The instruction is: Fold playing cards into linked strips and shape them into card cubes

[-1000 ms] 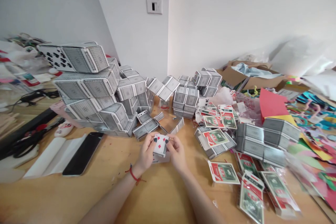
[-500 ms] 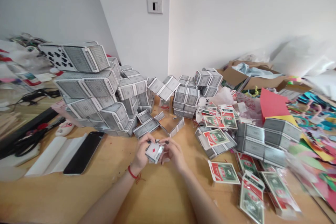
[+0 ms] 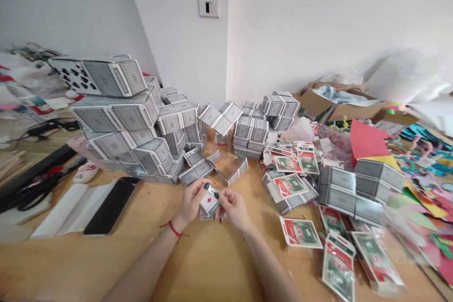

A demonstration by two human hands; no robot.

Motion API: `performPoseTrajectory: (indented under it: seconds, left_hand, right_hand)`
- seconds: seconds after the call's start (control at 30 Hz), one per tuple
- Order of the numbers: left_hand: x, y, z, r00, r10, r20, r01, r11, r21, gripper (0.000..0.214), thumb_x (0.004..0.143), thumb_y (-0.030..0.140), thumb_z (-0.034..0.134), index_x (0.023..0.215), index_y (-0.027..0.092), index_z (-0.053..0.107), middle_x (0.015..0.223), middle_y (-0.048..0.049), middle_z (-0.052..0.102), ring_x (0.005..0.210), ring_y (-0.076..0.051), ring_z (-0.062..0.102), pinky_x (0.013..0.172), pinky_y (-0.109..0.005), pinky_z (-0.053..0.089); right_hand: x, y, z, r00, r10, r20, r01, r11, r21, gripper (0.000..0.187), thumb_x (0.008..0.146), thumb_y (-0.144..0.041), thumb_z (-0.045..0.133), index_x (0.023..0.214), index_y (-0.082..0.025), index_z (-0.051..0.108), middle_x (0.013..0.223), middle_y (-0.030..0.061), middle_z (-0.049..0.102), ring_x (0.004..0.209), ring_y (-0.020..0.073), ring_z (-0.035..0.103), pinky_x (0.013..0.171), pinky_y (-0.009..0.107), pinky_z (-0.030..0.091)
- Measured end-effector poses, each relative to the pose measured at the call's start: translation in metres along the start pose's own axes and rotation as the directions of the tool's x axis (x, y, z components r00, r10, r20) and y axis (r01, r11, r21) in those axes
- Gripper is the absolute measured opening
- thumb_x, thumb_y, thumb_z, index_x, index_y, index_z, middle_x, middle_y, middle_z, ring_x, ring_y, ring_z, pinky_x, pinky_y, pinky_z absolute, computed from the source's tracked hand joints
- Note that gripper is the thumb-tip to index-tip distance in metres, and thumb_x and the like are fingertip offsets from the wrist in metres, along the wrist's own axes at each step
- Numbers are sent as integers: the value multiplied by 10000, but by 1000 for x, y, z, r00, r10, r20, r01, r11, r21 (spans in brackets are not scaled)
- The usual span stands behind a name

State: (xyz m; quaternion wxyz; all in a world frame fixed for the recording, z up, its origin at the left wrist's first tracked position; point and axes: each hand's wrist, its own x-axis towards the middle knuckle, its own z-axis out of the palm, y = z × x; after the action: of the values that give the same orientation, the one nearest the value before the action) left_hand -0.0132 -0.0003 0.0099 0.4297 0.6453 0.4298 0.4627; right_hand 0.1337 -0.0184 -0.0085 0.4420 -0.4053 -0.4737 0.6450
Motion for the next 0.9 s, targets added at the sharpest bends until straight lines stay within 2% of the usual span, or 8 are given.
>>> performPoseTrajectory:
  seconds: [0.1,0.2,0.27,0.4,0.53,0.77,0.83,0.9]
  left_hand:
    - [3,-1,-3,995,17,97,-31,989,147,186,771,321,485,786,151,558,686,-12,571,610,-119,508,563,-221,387]
    - [3,-1,-3,993,38,114,-75,936,343,178,776,321,488,716,162,542,645,-1,551,610,-119,488,576,-226,372]
    - [3,-1,-2,993,57,106,-96,908,407,191,801,321,454,723,167,534,678,-8,564,643,-124,496,601,-230,376]
    - [1,-5,2,991,101,82,-127,888,443,197,834,309,409,745,174,522,702,-11,573,663,-120,508,613,-222,377]
    - [-4,-11,9,990,127,64,-142,862,487,226,855,284,363,710,179,501,638,-1,550,610,-112,500,566,-211,352]
    - [-8,-12,9,981,187,47,-181,807,562,281,844,236,345,588,177,443,526,14,487,505,-95,442,510,-218,292]
    - [-6,-10,8,983,174,51,-172,806,566,298,841,241,353,558,176,422,500,23,461,487,-88,422,498,-218,276]
    - [-4,-9,8,990,140,5,-119,823,556,326,837,266,365,525,175,390,472,32,427,468,-84,401,478,-214,262]
  right_hand:
    - [-1,-2,2,999,-40,-21,39,996,-76,357,751,-522,517,701,-175,453,422,-47,550,321,87,496,332,181,354]
    - [-2,-1,2,998,-59,-22,56,989,-134,336,780,-511,480,731,-181,441,452,-46,554,334,88,495,349,191,365]
    - [-2,1,2,997,-73,-10,71,986,-151,315,793,-499,464,764,-186,432,485,-46,558,357,90,502,370,199,378]
    - [-1,5,2,993,-119,0,117,980,-162,245,821,-446,432,816,-201,416,551,-49,545,412,93,512,415,208,403]
    - [-2,6,4,987,-152,-45,139,967,-216,169,828,-364,405,769,-207,419,513,-56,492,409,100,495,418,211,402]
    - [-5,3,2,965,-233,-118,147,859,-490,119,770,-210,421,676,-184,489,519,-26,507,450,109,497,450,210,400]
    - [-5,3,0,967,-219,-128,131,862,-489,127,770,-232,438,673,-179,501,516,-24,512,444,109,493,443,208,392]
    - [-3,4,0,971,-184,-151,105,901,-421,153,775,-297,472,694,-172,511,518,-23,514,435,107,483,425,205,380]
